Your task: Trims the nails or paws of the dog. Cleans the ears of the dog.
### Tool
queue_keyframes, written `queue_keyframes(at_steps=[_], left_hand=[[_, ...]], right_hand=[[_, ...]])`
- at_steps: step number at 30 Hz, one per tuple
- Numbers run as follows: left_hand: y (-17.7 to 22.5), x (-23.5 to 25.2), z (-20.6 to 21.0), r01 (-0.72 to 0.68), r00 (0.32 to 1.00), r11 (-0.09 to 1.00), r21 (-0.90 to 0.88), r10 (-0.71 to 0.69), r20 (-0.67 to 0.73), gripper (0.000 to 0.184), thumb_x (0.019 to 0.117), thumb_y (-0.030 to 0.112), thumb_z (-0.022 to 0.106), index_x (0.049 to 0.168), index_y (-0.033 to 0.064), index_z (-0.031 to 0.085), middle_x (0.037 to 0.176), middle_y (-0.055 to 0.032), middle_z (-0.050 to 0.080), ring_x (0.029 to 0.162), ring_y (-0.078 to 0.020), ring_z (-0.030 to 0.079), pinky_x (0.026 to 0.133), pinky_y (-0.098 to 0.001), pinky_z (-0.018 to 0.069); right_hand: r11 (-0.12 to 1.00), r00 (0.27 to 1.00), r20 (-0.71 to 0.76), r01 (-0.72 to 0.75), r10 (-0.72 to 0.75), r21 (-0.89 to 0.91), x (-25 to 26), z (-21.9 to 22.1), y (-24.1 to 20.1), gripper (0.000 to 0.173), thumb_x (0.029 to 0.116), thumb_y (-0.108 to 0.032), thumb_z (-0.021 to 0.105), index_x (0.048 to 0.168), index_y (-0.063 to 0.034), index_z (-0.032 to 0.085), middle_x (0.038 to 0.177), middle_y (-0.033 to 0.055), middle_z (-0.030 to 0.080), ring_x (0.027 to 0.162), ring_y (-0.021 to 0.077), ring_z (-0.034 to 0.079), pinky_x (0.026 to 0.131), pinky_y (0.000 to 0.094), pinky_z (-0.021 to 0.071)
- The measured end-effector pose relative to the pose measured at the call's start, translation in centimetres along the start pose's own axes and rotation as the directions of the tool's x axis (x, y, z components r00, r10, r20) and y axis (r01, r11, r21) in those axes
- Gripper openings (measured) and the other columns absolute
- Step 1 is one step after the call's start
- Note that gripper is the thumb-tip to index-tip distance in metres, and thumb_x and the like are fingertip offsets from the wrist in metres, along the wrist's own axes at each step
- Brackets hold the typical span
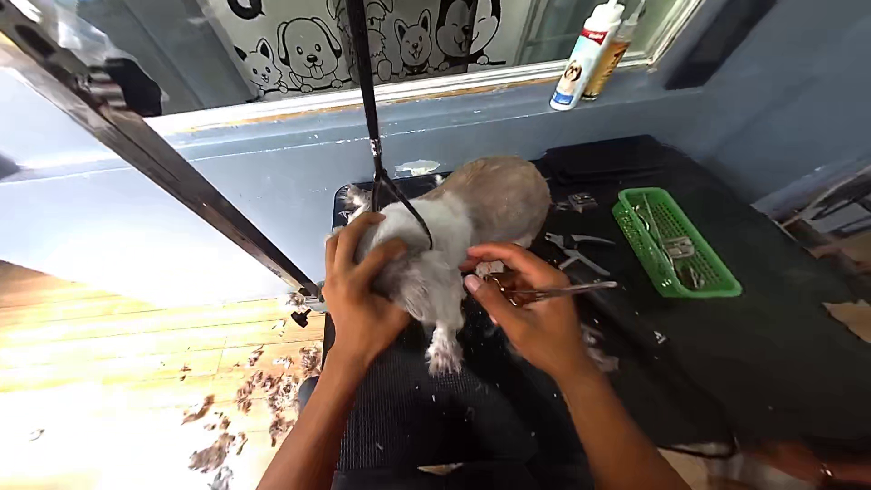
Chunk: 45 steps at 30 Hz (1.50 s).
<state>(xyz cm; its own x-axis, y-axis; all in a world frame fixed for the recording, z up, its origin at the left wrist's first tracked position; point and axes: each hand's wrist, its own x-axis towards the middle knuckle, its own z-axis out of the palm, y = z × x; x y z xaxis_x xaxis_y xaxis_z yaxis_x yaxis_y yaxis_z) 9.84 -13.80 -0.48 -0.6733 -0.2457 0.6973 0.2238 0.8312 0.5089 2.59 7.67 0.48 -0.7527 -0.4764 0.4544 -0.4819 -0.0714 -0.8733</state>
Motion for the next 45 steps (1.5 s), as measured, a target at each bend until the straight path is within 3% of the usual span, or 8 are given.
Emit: queue_keyframes(at_steps=[7, 15, 20, 26, 29, 36, 39, 45], left_hand=[[-2.4, 1.2, -0.7, 0.143, 0.989, 0.809, -0.571, -0.133, 0.06, 0.042, 0.1109, 0.029, 0.037, 0.132, 0.0011, 0.061, 0.136, -0.0107, 0.064, 0.125, -0.022, 0.061, 0.109, -0.0433, 0.0499], [-2.5, 2.6, -0.2, 0.112, 0.993, 0.736, -0.668, -0.102, 0.054, 0.029, 0.1079, 0.016, 0.049, 0.12, -0.0003, 0.069, 0.123, -0.0103, 0.07, 0.115, -0.0187, 0.066, 0.102, -0.0379, 0.0547], [-2.9, 2.7, 0.0, 0.008, 0.999, 0.76, -0.65, -0.03, -0.023, 0.04, 0.1089, 0.009, 0.038, 0.146, -0.0035, 0.045, 0.127, -0.0125, 0.066, 0.114, -0.0198, 0.065, 0.101, -0.0379, 0.0549], [-4.3, 1.8, 0.2, -0.033, 0.999, 0.706, -0.707, 0.019, -0.029, 0.039, 0.1066, 0.018, 0.034, 0.112, 0.0031, 0.07, 0.133, -0.0134, 0.062, 0.133, -0.027, 0.053, 0.115, -0.0437, 0.0415], [-4.3, 1.5, -0.1, 0.011, 1.0, 0.682, -0.732, 0.004, 0.018, 0.052, 0.1066, 0.048, 0.04, 0.112, 0.0056, 0.071, 0.137, -0.0113, 0.058, 0.134, -0.0253, 0.049, 0.114, -0.0418, 0.0411], [-4.1, 1.9, -0.2, -0.036, 0.995, 0.712, -0.701, -0.037, -0.089, 0.036, 0.1055, 0.008, 0.041, 0.128, -0.0011, 0.067, 0.133, -0.0136, 0.064, 0.127, -0.0237, 0.057, 0.111, -0.0414, 0.046], [-4.1, 2.0, -0.3, -0.037, 0.997, 0.667, -0.744, -0.029, -0.075, 0.036, 0.1052, 0.008, 0.038, 0.112, 0.0035, 0.073, 0.128, -0.0143, 0.065, 0.127, -0.0268, 0.056, 0.111, -0.0427, 0.0442], [-4.5, 2.4, -0.5, -0.039, 0.999, 0.751, -0.659, 0.02, -0.037, 0.044, 0.0998, 0.047, 0.059, 0.112, 0.0076, 0.074, 0.134, -0.013, 0.062, 0.132, -0.0261, 0.054, 0.111, -0.0417, 0.0455]], right_hand=[[0.994, 0.996, -0.033, 0.085, -0.083, 0.067, -0.8, 3.6, -0.2, 0.027, 0.0991, -0.01, 0.067, 0.125, -0.0039, 0.067, 0.105, 0.0021, 0.071, 0.054, 0.004, 0.052, 0.043, 0.0174, 0.0443], [0.984, 0.976, -0.129, 0.175, -0.176, -0.022, 2.9, 7.3, -0.2, 0.024, 0.1001, -0.011, 0.066, 0.122, -0.0064, 0.072, 0.102, 0.0019, 0.065, 0.059, 0.0038, 0.051, 0.046, 0.0164, 0.042], [0.966, 0.947, -0.197, 0.241, -0.254, -0.088, 4.5, 8.0, 0.7, 0.013, 0.094, -0.006, 0.071, 0.106, -0.0018, 0.077, 0.098, 0.0048, 0.067, 0.065, 0.0034, 0.055, 0.052, 0.0158, 0.0466], [0.948, 0.935, -0.185, 0.277, -0.304, -0.155, 4.2, 8.2, 1.3, 0.014, 0.0938, -0.002, 0.07, 0.106, 0.0001, 0.075, 0.1, 0.0066, 0.067, 0.07, 0.0041, 0.06, 0.055, 0.0157, 0.0507], [0.939, 0.926, -0.192, 0.29, -0.324, -0.186, 3.9, 8.5, 1.5, 0.015, 0.0942, -0.003, 0.069, 0.108, 0.0007, 0.074, 0.101, 0.0067, 0.067, 0.073, 0.0044, 0.061, 0.057, 0.0158, 0.0521], [0.936, 0.926, -0.194, 0.286, -0.325, -0.206, 3.5, 9.0, 1.1, 0.016, 0.0957, -0.004, 0.068, 0.11, 0.001, 0.072, 0.101, 0.0054, 0.065, 0.069, 0.0034, 0.058, 0.054, 0.0145, 0.0499], [0.932, 0.919, -0.201, 0.297, -0.338, -0.21, 3.6, 9.2, 1.1, 0.017, 0.095, -0.004, 0.069, 0.11, 0.0023, 0.072, 0.102, 0.0066, 0.065, 0.07, 0.0037, 0.059, 0.055, 0.0147, 0.0508], [0.94, 0.92, -0.217, 0.29, -0.325, -0.178, 3.4, 9.5, 1.5, 0.023, 0.0938, -0.002, 0.069, 0.117, 0.0034, 0.069, 0.102, 0.0072, 0.065, 0.071, 0.0059, 0.06, 0.057, 0.0172, 0.0531]])
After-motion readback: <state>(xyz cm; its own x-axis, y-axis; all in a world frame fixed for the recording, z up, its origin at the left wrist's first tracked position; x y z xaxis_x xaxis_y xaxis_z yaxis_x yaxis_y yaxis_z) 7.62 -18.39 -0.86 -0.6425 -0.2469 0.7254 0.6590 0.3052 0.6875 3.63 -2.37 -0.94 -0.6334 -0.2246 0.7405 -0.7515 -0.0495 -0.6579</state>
